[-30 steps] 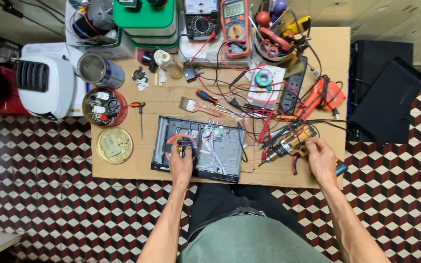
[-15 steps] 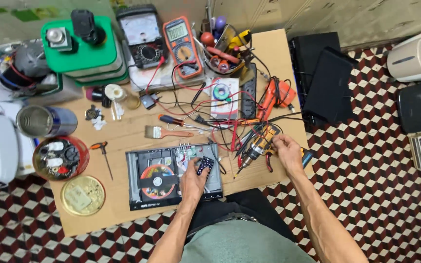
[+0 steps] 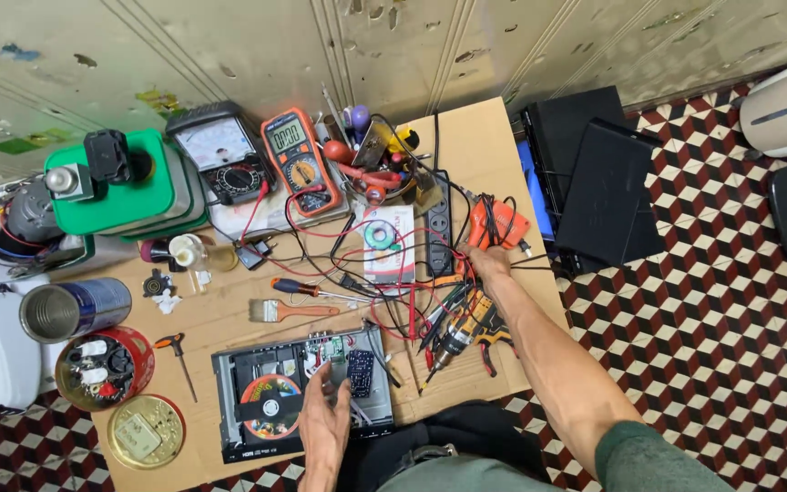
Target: The person tests circuit boards at a workbench, holding a blue board in one hand and touching multimeter probes to its contacts, then probes a smaller board. They set the boards into an open electronic device chassis, pick up a heat gun and a cordless drill, and handle wires and tools on the bench.
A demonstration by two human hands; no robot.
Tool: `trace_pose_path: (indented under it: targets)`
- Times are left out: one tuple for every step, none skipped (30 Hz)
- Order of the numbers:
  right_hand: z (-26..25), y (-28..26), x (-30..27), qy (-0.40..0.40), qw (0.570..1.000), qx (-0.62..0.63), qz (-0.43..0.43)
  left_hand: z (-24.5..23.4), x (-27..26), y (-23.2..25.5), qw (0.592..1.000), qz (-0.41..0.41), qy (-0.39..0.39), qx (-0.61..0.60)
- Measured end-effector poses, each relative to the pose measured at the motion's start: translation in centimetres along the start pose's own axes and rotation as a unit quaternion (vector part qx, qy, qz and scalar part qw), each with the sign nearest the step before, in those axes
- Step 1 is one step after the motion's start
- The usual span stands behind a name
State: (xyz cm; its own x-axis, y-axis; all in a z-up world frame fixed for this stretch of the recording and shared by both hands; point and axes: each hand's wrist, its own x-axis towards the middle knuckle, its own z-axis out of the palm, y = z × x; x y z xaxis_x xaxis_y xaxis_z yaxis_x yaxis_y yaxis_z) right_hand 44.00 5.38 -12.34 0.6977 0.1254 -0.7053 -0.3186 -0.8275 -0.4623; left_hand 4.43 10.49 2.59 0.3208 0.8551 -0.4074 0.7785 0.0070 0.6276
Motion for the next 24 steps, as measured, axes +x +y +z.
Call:
trace_pose_path:
  targets:
    - [0.4, 0.0, 0.6, 0.031, 0.999, -0.014, 0.016, 0.0, -0.1, 1.0, 0.999, -0.02, -0.003, -0.028]
    - [0.9, 0.0, 1.1, 0.062, 0.997, -0.028, 0.031, 0.0, -0.4, 1.9, 0.998, -0.039, -0.006, -0.055]
    - [0.9, -0.3, 1.4, 0.061, 0.997, -0.027, 0.028, 0.0, -0.3, 3.5, 0.998, -0.038, -0.002, -0.056]
    - [0.8, -0.6, 1.7, 0.065, 0.997, 0.021, 0.035, 0.0, -0.3, 5.0, 0.996, -0.062, -0.019, -0.061]
    - [0.6, -0.4, 1.8, 0.07, 0.994, 0.069, 0.045, 0.0, -0.5, 6.4, 0.993, -0.086, -0.039, -0.066]
    - [-0.5, -0.7, 2.4, 0.071, 0.994, 0.069, 0.045, 0.1, -0.3, 7.8, 0.993, -0.086, -0.039, -0.067]
    - [-1.7, -0.7, 2.9, 0.051, 0.982, 0.169, 0.064, 0.3, -0.1, 9.2, 0.991, -0.088, -0.07, -0.071]
    - [-3.0, -0.7, 3.3, 0.03, 0.96, 0.268, 0.081, 0.4, 0.0, 10.5, 0.988, -0.091, -0.1, -0.076]
    - [-4.4, -0.8, 2.9, 0.034, 0.959, 0.271, 0.079, 1.1, 0.2, 11.1, 0.988, -0.086, -0.102, -0.076]
    - [-5.9, -0.9, 2.4, -0.063, 0.922, 0.373, 0.079, 1.8, 0.4, 11.7, 0.985, -0.063, -0.126, -0.098]
    - [-7.2, -1.1, 1.8, -0.161, 0.867, 0.467, 0.073, 2.5, 0.6, 12.4, 0.981, -0.042, -0.148, -0.119]
    - [-8.5, -1.9, -1.9, -0.16, 0.866, 0.469, 0.07, 2.9, 0.9, 13.4, 0.981, -0.037, -0.149, -0.119]
    - [-9.8, -2.7, -5.7, -0.123, 0.907, 0.402, 0.001, 3.4, 1.2, 14.3, 0.97, -0.014, -0.17, -0.173]
    - [-11.1, -3.4, -9.6, -0.084, 0.938, 0.33, -0.068, 3.9, 1.4, 15.2, 0.955, 0.01, -0.191, -0.227]
    - [-11.5, -3.6, -13.5, -0.082, 0.937, 0.331, -0.07, 4.0, 1.6, 16.9, 0.955, 0.012, -0.192, -0.227]
    - [-12.0, -3.9, -17.4, -0.068, 0.94, 0.306, -0.132, 4.1, 1.7, 18.6, 0.926, 0.009, -0.225, -0.302]
    - [-12.2, -4.2, -21.3, -0.052, 0.938, 0.283, -0.194, 4.1, 2.0, 20.3, 0.891, 0.008, -0.258, -0.373]
    - [-11.4, -3.5, -22.9, -0.049, 0.937, 0.286, -0.197, 4.3, 2.1, 20.9, 0.891, 0.012, -0.261, -0.371]
    - [-10.7, -2.6, -24.7, -0.016, 0.947, 0.241, -0.214, 4.6, 1.9, 21.4, 0.865, 0.048, -0.275, -0.417]
    - [-9.8, -1.6, -26.5, 0.016, 0.953, 0.194, -0.23, 4.9, 1.7, 21.9, 0.835, 0.082, -0.289, -0.46]
    - [-9.2, -1.3, -28.0, 0.021, 0.953, 0.196, -0.229, 4.5, 1.0, 21.4, 0.834, 0.084, -0.294, -0.459]
    - [-8.5, -1.0, -29.6, 0.055, 0.937, 0.155, -0.309, 4.1, 0.4, 20.7, 0.806, 0.088, -0.291, -0.509]
    - [-7.8, -0.9, -31.1, 0.084, 0.912, 0.11, -0.387, 3.6, -0.2, 20.0, 0.775, 0.09, -0.284, -0.558]
    - [-7.4, -1.0, -32.4, 0.086, 0.911, 0.11, -0.387, 2.0, -0.9, 20.0, 0.774, 0.091, -0.285, -0.558]
